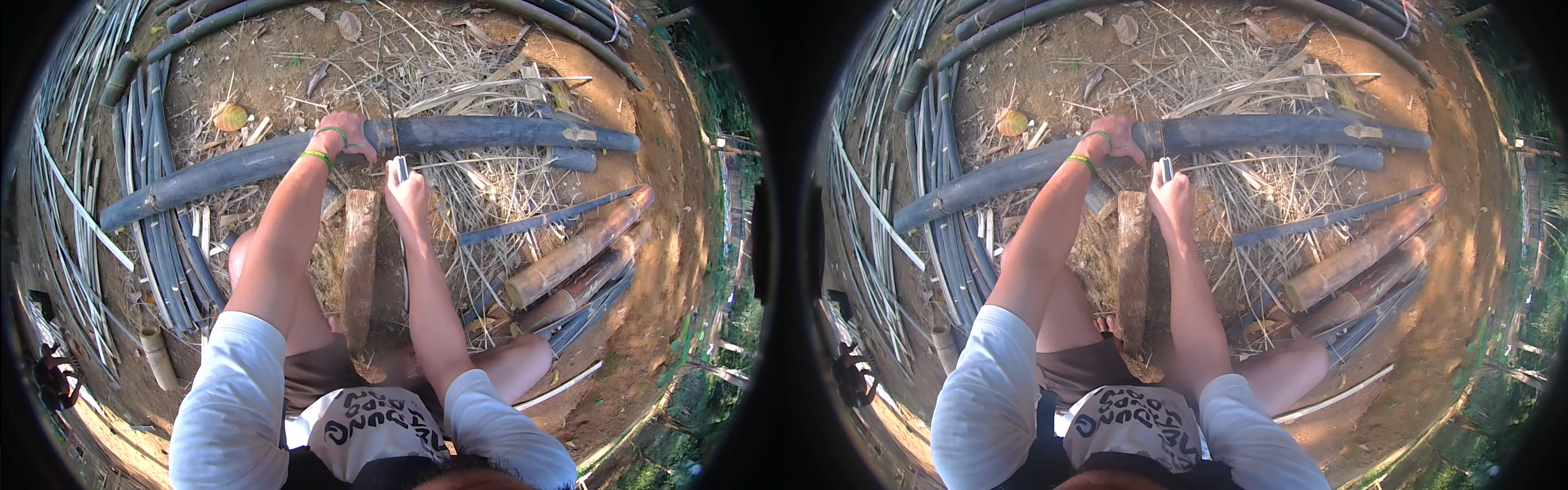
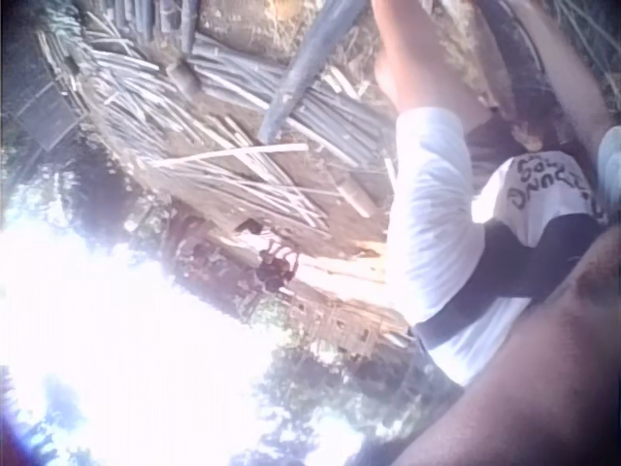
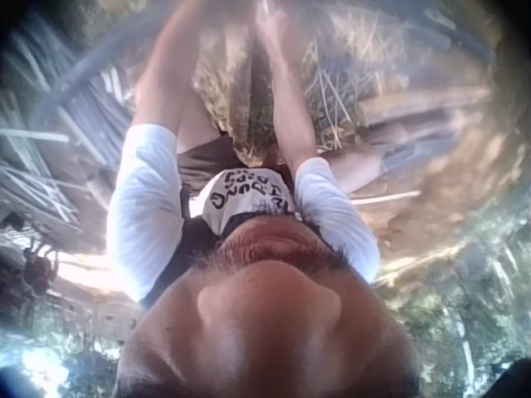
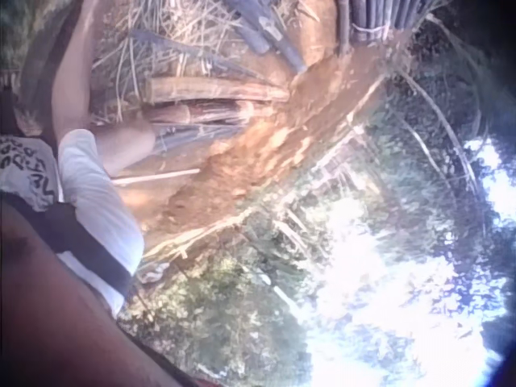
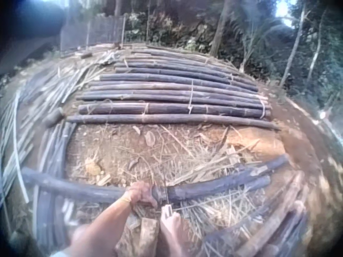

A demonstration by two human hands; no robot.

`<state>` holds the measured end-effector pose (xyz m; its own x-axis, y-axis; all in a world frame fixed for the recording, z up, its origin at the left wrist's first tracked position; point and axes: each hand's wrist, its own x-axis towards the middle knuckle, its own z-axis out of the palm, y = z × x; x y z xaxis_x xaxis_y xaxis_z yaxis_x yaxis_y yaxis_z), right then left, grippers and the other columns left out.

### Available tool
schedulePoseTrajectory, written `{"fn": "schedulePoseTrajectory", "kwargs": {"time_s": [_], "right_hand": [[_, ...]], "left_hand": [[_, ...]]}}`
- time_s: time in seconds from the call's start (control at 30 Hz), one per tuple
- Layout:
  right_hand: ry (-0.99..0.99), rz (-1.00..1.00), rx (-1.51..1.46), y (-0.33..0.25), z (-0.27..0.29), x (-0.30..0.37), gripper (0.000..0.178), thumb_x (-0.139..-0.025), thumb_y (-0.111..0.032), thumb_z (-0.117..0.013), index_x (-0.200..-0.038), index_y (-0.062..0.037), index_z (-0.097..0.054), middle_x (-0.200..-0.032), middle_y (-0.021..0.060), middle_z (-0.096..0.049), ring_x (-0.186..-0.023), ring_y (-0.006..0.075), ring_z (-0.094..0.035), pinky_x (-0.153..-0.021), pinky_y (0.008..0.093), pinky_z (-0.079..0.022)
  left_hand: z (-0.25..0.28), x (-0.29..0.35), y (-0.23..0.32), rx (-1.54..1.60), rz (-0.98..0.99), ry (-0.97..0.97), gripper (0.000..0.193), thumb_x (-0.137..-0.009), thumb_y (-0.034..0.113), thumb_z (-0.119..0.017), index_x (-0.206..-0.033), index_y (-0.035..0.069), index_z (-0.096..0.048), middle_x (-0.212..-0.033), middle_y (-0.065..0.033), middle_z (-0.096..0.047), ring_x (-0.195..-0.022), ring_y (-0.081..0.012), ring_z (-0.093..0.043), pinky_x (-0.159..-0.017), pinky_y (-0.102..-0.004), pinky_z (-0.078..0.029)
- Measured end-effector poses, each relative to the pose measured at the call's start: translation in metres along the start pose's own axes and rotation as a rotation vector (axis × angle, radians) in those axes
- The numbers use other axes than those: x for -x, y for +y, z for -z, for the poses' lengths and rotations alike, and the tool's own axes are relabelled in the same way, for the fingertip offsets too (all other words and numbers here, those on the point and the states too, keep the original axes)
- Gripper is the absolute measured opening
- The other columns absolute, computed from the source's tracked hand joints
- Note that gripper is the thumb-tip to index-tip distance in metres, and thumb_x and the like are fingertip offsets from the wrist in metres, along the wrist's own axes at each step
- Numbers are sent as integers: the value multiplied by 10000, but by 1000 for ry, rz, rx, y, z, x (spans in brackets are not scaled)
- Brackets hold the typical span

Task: The person saws a bamboo pole using a saw while sitting on the ground, then picks up the pole to check the cut.

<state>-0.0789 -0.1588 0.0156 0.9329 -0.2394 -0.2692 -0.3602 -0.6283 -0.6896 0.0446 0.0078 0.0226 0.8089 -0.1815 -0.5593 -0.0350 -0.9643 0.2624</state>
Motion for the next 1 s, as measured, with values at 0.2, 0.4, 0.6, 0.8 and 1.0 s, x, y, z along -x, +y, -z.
{"fn": "schedulePoseTrajectory", "kwargs": {"time_s": [0.2, 0.4, 0.6, 0.8, 1.0], "right_hand": [[22, 87, 47, 23, -4, -4, 578, -954, -465, -655, -791, 87, -712, -769, 337, -686, -776, 500, -712, -698, 545, -561], [14, -6, 87, 6, 0, -2, 573, -947, -476, -659, -825, 80, -728, -814, 339, -698, -824, 506, -714, -735, 547, -565], [-138, -115, 9, 25, 34, 61, 588, -957, -483, -647, -826, 87, -715, -775, 317, -694, -812, 478, -724, -718, 546, -557], [-47, -30, 36, 45, 30, 82, 558, -981, -437, -631, -790, 85, -681, -688, 284, -650, -667, 429, -692, -657, 509, -511], [4, 178, 61, 20, 6, 0, 555, -1025, -428, -602, -749, 42, -706, -575, 184, -644, -547, 324, -684, -538, 474, -523]], "left_hand": [[-44, 27, 20, -126, 55, 364, 1172, -583, 518, -944, -1531, 111, -387, -1477, -152, -503, -1436, -358, -438, -1193, -576, -316], [-78, 18, 16, -153, 10, 571, 918, -627, 334, -927, -1399, 103, -488, -1268, -114, -605, -1248, -314, -585, -1094, -531, -412], [-55, 14, 12, -121, -11, 478, 750, -624, 341, -911, -1248, 118, -558, -1212, -94, -668, -1153, -313, -666, -989, -489, -498], [-53, 10, 6, -105, -15, 473, 772, -608, 381, -922, -1243, 117, -570, -1231, -80, -678, -1166, -308, -669, -989, -482, -508], [-46, 10, 17, -84, -21, 395, 748, -610, 385, -925, -1216, 120, -577, -1224, -82, -685, -1164, -311, -674, -997, -481, -506]]}}
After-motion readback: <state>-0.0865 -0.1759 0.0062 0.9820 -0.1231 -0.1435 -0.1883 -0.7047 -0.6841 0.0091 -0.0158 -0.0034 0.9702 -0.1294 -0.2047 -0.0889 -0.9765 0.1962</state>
